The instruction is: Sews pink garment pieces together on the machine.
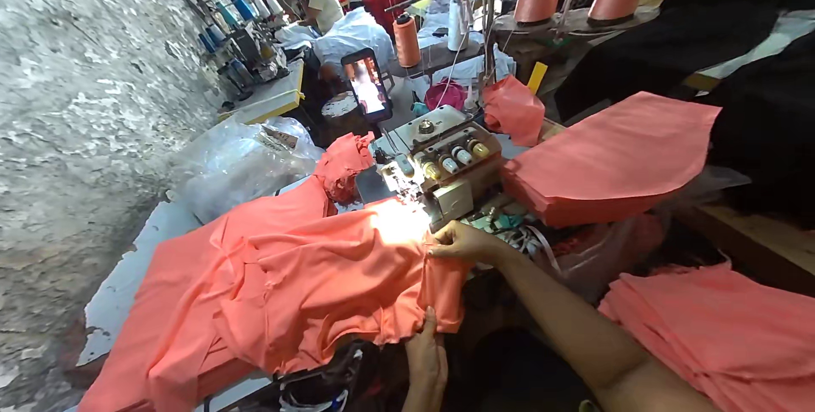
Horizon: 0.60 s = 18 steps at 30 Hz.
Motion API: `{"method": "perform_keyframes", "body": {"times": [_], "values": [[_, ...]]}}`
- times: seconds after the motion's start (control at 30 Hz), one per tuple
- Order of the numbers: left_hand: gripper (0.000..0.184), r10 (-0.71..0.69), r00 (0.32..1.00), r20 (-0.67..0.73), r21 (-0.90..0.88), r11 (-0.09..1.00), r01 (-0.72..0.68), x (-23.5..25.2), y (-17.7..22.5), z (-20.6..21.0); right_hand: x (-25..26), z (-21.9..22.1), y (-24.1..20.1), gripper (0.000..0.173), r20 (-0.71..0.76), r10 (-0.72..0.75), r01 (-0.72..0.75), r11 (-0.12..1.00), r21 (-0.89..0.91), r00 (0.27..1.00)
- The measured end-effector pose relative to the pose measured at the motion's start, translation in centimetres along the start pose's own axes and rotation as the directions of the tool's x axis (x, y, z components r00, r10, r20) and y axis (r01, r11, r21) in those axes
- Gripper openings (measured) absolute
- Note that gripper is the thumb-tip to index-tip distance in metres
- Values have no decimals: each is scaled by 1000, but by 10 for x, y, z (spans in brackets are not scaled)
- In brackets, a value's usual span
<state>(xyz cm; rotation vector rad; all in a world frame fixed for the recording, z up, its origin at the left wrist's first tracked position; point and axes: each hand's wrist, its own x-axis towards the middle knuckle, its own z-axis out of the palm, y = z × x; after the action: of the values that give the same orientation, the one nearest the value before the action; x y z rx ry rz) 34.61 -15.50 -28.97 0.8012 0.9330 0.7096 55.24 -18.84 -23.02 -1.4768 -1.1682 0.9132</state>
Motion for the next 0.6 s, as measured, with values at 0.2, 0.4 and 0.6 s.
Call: {"method": "perform_keyframes", "body": {"times": [0.2, 0.4, 0.6], "values": [[29, 313, 950, 7, 21, 949, -313, 2, 2, -11, -38, -3, 1, 45, -29, -98, 94, 990, -109, 995], [39, 662, 736, 144, 57, 737, -674, 4, 9, -18, -49, 5, -5, 32, -230, -158, 117, 977, -180, 960], [26, 760, 558, 334, 202, 521, -830, 6, 2, -30, -55, 9, 16, 34, -360, -179, 114, 974, -195, 916]]}}
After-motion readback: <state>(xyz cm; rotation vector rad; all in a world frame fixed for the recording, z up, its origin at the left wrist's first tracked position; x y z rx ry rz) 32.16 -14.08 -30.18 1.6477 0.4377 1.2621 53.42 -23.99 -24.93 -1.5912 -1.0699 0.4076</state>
